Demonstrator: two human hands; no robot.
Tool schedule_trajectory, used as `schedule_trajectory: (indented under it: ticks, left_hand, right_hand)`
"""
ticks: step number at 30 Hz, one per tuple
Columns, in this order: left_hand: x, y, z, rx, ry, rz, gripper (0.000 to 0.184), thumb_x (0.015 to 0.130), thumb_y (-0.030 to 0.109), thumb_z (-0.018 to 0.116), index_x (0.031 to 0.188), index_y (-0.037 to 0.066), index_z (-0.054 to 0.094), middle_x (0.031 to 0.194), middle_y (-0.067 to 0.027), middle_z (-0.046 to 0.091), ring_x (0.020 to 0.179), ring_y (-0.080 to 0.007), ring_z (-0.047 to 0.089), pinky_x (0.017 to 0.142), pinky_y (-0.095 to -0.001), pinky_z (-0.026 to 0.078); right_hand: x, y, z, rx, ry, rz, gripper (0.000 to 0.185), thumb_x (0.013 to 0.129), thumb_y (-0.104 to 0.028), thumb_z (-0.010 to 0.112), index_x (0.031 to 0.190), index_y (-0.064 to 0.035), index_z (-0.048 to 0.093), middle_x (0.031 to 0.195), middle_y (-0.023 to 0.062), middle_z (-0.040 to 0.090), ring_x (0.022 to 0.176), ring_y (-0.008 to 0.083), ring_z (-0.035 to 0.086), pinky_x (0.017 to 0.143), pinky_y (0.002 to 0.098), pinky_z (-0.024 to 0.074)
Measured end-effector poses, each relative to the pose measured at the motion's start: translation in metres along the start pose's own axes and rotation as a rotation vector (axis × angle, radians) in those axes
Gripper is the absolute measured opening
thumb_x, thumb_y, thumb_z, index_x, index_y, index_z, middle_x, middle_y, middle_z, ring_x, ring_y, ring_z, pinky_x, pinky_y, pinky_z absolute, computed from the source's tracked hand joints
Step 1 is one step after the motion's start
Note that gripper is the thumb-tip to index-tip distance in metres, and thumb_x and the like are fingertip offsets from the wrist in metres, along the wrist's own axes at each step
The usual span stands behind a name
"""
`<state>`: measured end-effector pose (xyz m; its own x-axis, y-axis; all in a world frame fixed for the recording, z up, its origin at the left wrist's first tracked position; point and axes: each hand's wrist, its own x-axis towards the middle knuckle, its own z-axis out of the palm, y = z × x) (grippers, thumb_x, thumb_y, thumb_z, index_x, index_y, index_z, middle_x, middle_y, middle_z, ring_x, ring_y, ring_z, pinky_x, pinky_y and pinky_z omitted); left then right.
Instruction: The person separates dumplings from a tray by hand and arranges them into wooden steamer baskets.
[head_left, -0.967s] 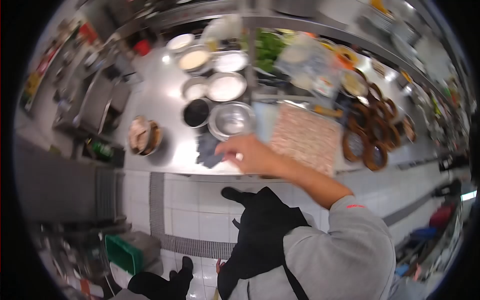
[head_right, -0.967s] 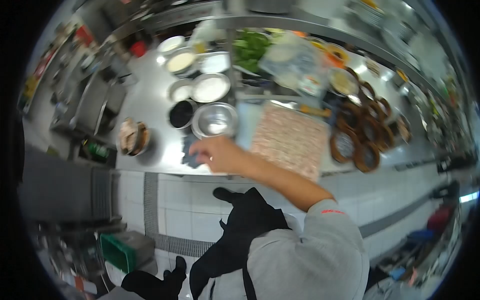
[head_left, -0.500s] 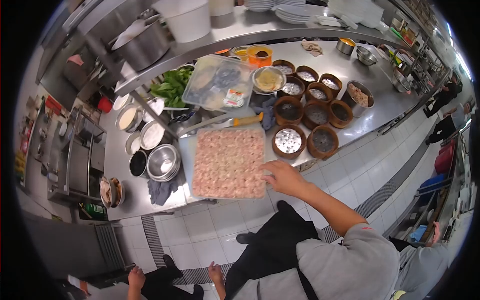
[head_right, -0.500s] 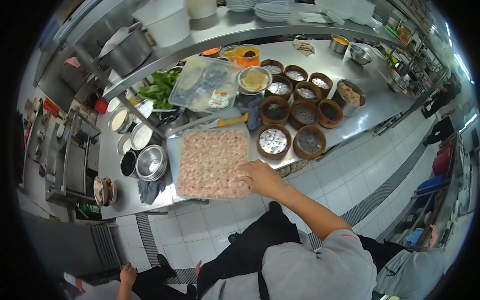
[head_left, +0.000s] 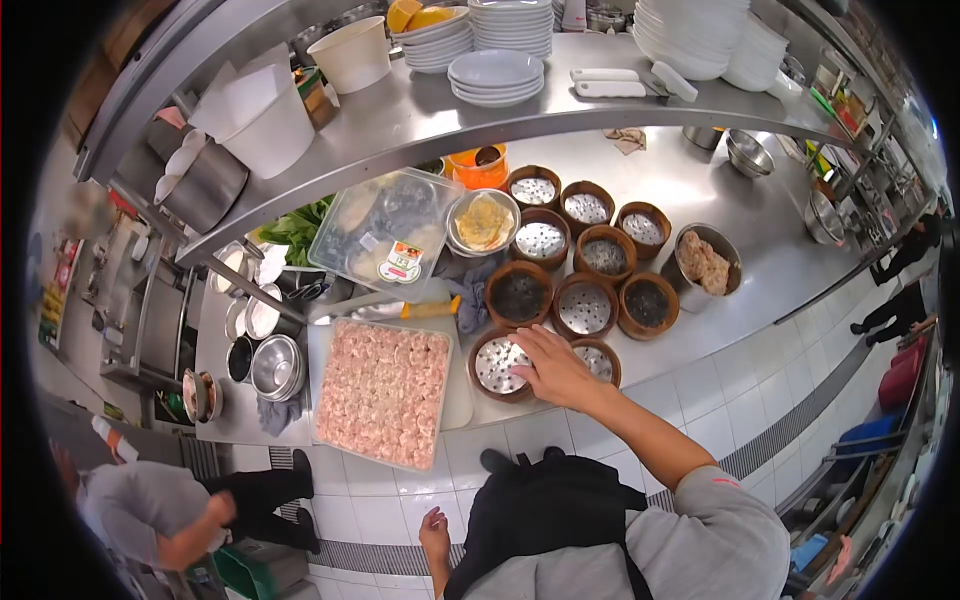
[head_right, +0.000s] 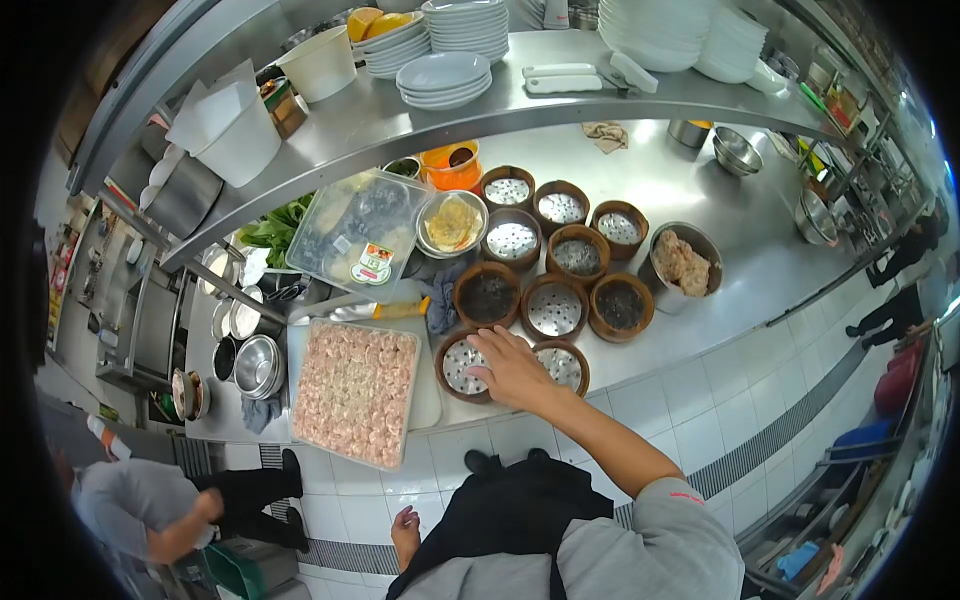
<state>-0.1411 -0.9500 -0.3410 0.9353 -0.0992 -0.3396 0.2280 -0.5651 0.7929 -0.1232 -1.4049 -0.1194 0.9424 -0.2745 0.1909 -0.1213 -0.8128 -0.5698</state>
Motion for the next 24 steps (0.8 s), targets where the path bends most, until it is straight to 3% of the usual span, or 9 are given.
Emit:
schedule_trajectory:
  ticks: [4,5,11,14,18,19,20,22,24]
  left_hand:
    - [0.017,-0.037,0.027,-0.027,-0.104,-0.081,0.033,0.084,0.009,0.064,0.117,0.007,0.065,0.082,-0.0060,0.069,0.071,-0.0137,0.064,0.063,-0.0267,0.050]
    - [0.014,-0.021,0.026,-0.009,-0.147,-0.265,0.036,0.084,0.009,0.064,0.120,0.007,0.063,0.085,-0.0063,0.068,0.071,-0.0146,0.063,0.062,-0.0282,0.049]
    - [-0.010,-0.014,0.015,-0.214,-0.142,-0.719,0.037,0.087,0.018,0.063,0.123,0.012,0.059,0.104,-0.0046,0.065,0.091,-0.0179,0.062,0.075,-0.0363,0.051]
    - [-0.017,-0.009,0.009,-0.293,0.004,-0.847,0.036,0.088,0.024,0.063,0.122,0.015,0.058,0.114,-0.0034,0.063,0.103,-0.0193,0.062,0.083,-0.0403,0.053]
    - [-0.036,-0.043,0.025,-0.338,0.152,-0.681,0.045,0.090,0.022,0.061,0.133,0.012,0.049,0.114,-0.0060,0.063,0.091,-0.0211,0.064,0.077,-0.0392,0.053]
    - [-0.050,-0.041,0.031,-0.587,0.184,-0.573,0.043,0.092,0.026,0.062,0.130,0.011,0.052,0.109,-0.0061,0.064,0.087,-0.0170,0.062,0.066,-0.0316,0.052]
    - [-0.072,-0.031,0.037,-0.827,0.209,-0.461,0.041,0.093,0.030,0.062,0.128,0.009,0.055,0.104,-0.0062,0.066,0.082,-0.0130,0.060,0.056,-0.0241,0.050]
    - [-0.100,-0.044,0.073,-0.418,0.224,-0.374,0.041,0.093,0.026,0.063,0.129,0.010,0.055,0.092,-0.0054,0.065,0.076,-0.0103,0.058,0.052,-0.0223,0.047]
    - [-0.128,-0.043,0.101,-0.182,-0.014,-0.516,0.038,0.095,0.023,0.061,0.128,0.006,0.055,0.074,0.0012,0.059,0.059,-0.0090,0.049,0.048,-0.0219,0.042]
  right_hand:
    - [0.015,0.024,-0.008,-0.067,-0.107,-0.006,0.053,0.095,-0.031,0.053,0.138,-0.0026,0.041,0.144,0.0223,0.039,0.138,0.0412,0.030,0.110,0.0580,0.0248]
    - [0.020,0.035,-0.013,-0.082,-0.141,0.025,0.054,0.094,-0.029,0.052,0.140,-0.0027,0.039,0.146,0.0222,0.037,0.140,0.0414,0.025,0.110,0.0628,0.0214]
    - [0.112,0.136,-0.051,-0.293,-0.042,0.084,0.053,0.093,-0.022,0.051,0.140,-0.0034,0.036,0.146,0.0242,0.035,0.137,0.0458,0.029,0.109,0.0623,0.0241]
    - [0.197,0.184,-0.063,-0.247,-0.101,0.110,0.055,0.091,-0.025,0.052,0.139,-0.0014,0.039,0.140,0.0228,0.043,0.135,0.0383,0.035,0.106,0.0569,0.0300]
    - [0.301,0.234,-0.048,-0.277,-0.216,0.231,0.043,0.091,-0.026,0.052,0.127,-0.0015,0.054,0.125,0.0232,0.056,0.122,0.0392,0.049,0.098,0.0535,0.0375]
    - [0.311,0.257,-0.034,-0.170,0.016,-0.122,0.039,0.093,-0.032,0.049,0.109,0.0007,0.063,0.106,0.0239,0.065,0.100,0.0421,0.060,0.090,0.0480,0.0441]
    - [0.316,0.267,-0.023,-0.144,0.052,-0.067,0.032,0.091,-0.026,0.050,0.104,-0.0009,0.065,0.107,0.0233,0.064,0.101,0.0398,0.060,0.087,0.0464,0.0462]
    - [0.309,0.265,-0.022,-0.278,-0.181,0.020,0.027,0.087,-0.019,0.051,0.099,0.0001,0.066,0.103,0.0233,0.065,0.097,0.0407,0.061,0.085,0.0478,0.0464]
    - [0.292,0.256,-0.012,-0.350,0.013,-0.170,0.025,0.085,-0.014,0.051,0.099,-0.0004,0.066,0.099,0.0232,0.066,0.092,0.0414,0.062,0.083,0.0481,0.0472]
